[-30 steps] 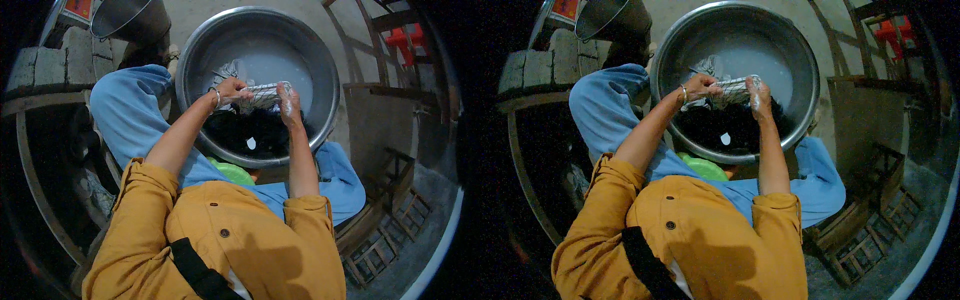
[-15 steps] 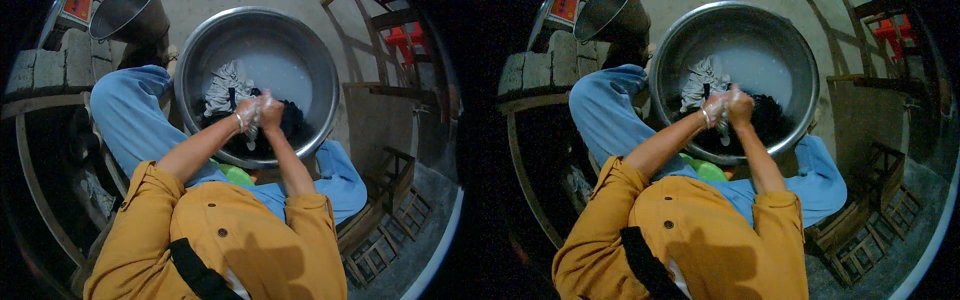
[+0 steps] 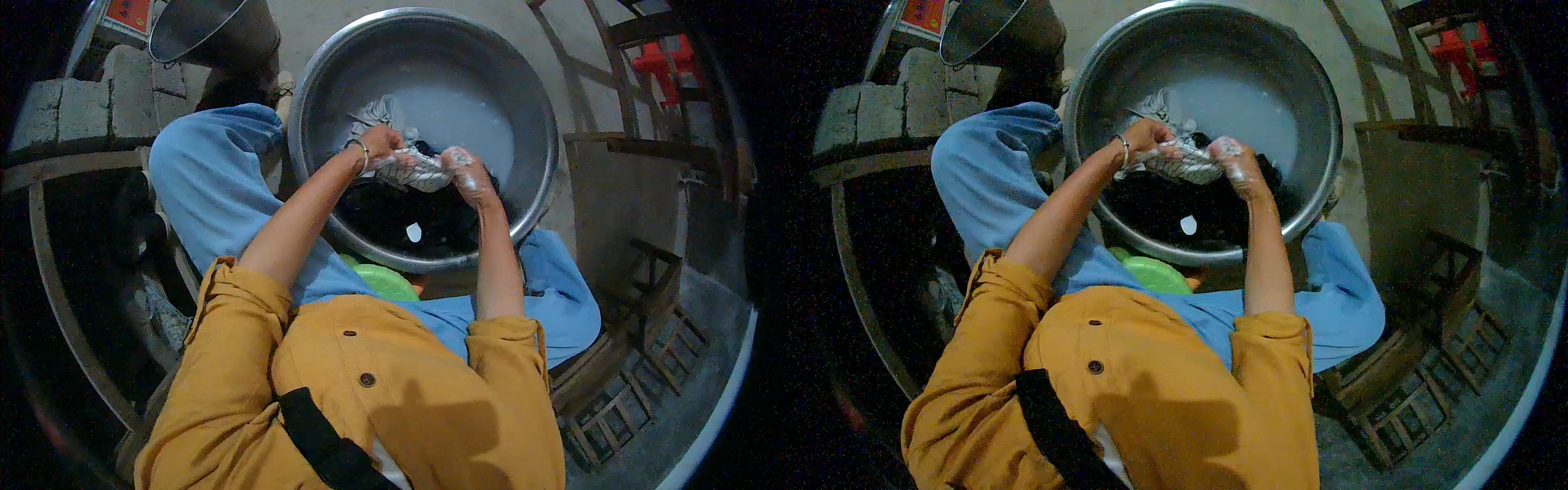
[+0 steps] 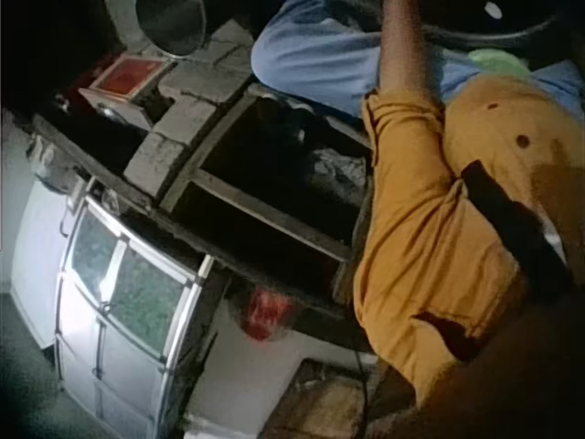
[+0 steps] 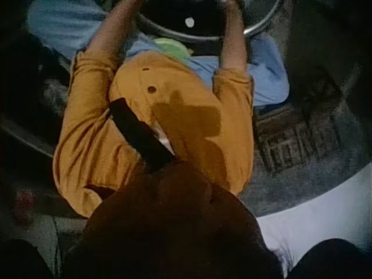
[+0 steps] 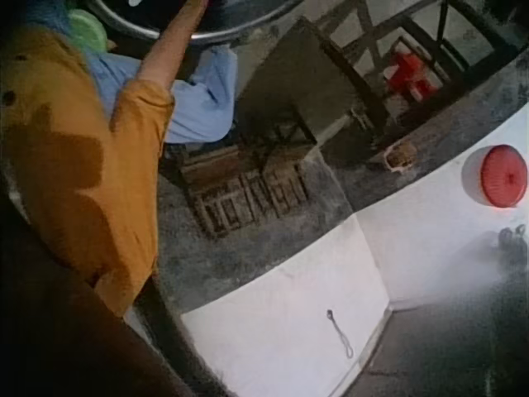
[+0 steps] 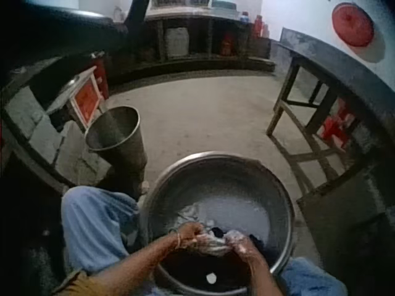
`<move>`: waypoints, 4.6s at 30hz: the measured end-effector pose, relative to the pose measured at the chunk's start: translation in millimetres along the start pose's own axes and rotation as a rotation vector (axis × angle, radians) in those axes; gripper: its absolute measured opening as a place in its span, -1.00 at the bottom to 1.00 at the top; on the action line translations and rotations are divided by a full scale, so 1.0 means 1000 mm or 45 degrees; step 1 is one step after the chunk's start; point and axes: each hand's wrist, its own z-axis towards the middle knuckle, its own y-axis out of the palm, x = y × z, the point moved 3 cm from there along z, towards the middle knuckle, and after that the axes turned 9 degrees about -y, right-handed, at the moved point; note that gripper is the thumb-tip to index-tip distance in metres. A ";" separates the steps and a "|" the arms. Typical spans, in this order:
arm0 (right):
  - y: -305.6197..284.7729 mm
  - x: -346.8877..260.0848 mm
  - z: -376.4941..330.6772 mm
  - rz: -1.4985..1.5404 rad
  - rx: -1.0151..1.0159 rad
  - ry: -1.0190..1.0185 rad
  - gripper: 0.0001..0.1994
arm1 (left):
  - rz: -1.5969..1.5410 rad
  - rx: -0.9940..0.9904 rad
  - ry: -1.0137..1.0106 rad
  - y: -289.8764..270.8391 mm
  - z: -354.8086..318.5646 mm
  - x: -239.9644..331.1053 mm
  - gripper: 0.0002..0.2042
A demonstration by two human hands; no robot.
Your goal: The person sits cross-legged on the floor and hand-washes clothes in a large metal basin filled with soapy water. They scrub a striped shirt and a dark garment, repeatedly submerging, wringing, and agitating the items to clean them.
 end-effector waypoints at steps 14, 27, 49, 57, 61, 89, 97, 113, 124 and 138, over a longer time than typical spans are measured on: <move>0.073 -0.013 -0.003 -1.340 0.423 -0.662 -0.74 | -1.901 -0.148 -0.480 0.090 -0.005 -0.012 -0.63; 0.016 0.012 0.010 -0.241 0.143 -0.023 -0.68 | -1.202 -0.138 -0.571 0.048 -0.022 0.020 -0.47; 0.085 -0.009 -0.013 -1.226 0.408 -0.989 -0.77 | -1.504 -0.061 -0.340 0.064 0.002 -0.026 -0.78; 0.084 -0.013 -0.014 -1.094 0.454 -0.711 -0.76 | -0.993 0.167 -0.426 0.052 -0.011 -0.012 -0.71; 0.080 0.002 -0.004 -1.136 0.493 -0.425 -0.68 | -0.780 0.089 -0.027 0.051 -0.005 -0.016 -0.66; 0.036 0.019 0.012 -1.046 0.389 -0.367 -0.54 | -1.130 0.113 -0.507 0.067 -0.038 0.031 -0.58; 0.001 0.019 0.015 -0.090 0.596 -0.188 -0.67 | -0.809 0.012 -0.215 0.044 -0.014 -0.012 -0.70; 0.054 0.022 0.007 -1.261 0.432 -0.608 -0.74 | -1.498 -0.074 -0.618 0.075 -0.004 -0.022 -0.63; 0.005 0.007 0.014 -0.540 0.597 -0.185 -0.59 | -0.484 -0.059 -0.068 0.026 -0.019 0.002 -0.71; 0.079 0.019 -0.005 -1.105 0.465 -0.947 -0.75 | 0.255 0.229 -0.321 0.061 0.009 -0.039 -0.65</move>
